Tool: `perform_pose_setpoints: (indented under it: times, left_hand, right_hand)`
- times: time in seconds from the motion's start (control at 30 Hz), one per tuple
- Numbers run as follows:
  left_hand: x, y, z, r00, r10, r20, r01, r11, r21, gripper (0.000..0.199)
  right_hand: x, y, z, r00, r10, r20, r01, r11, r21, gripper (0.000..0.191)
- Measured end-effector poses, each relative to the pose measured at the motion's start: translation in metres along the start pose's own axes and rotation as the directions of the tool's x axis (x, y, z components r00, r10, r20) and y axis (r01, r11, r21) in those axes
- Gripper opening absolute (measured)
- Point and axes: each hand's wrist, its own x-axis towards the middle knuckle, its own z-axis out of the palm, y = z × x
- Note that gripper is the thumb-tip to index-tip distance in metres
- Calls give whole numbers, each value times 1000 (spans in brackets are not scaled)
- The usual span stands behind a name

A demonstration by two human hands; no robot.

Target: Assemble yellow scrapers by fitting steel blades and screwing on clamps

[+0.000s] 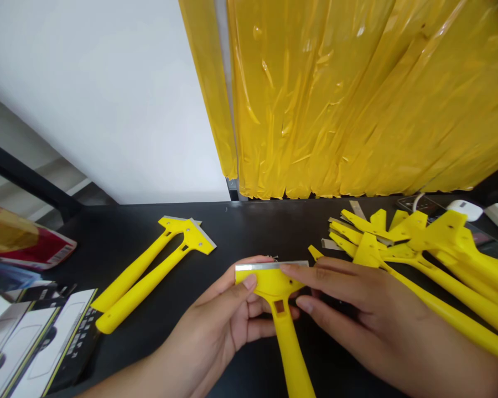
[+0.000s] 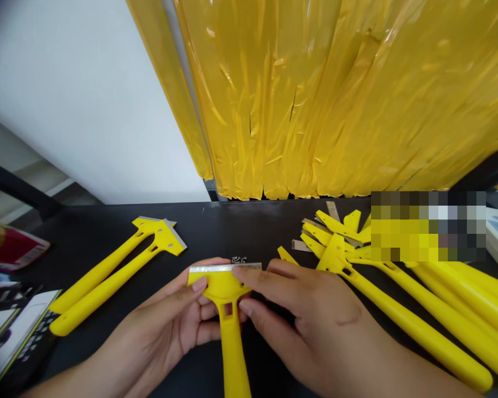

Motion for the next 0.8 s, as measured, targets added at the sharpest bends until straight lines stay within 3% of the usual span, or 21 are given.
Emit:
perform_pose_setpoints:
  times: [0.13, 0.23, 0.8]
  left_hand:
    - [0, 0, 0, 1000, 9, -25, -9, 1000, 3, 32]
    - [0, 0, -1, 1000, 12, -18, -12, 1000, 10, 32]
    - [1, -3, -4, 998, 60, 3, -60, 997, 57, 42]
  right_hand:
    - [-2, 1, 4, 998, -63, -24, 60, 991, -118, 49]
    - [-2, 1, 4, 996, -77, -34, 72, 990, -118, 45]
    - [9, 11, 10, 992, -12, -125, 43, 968, 247, 38]
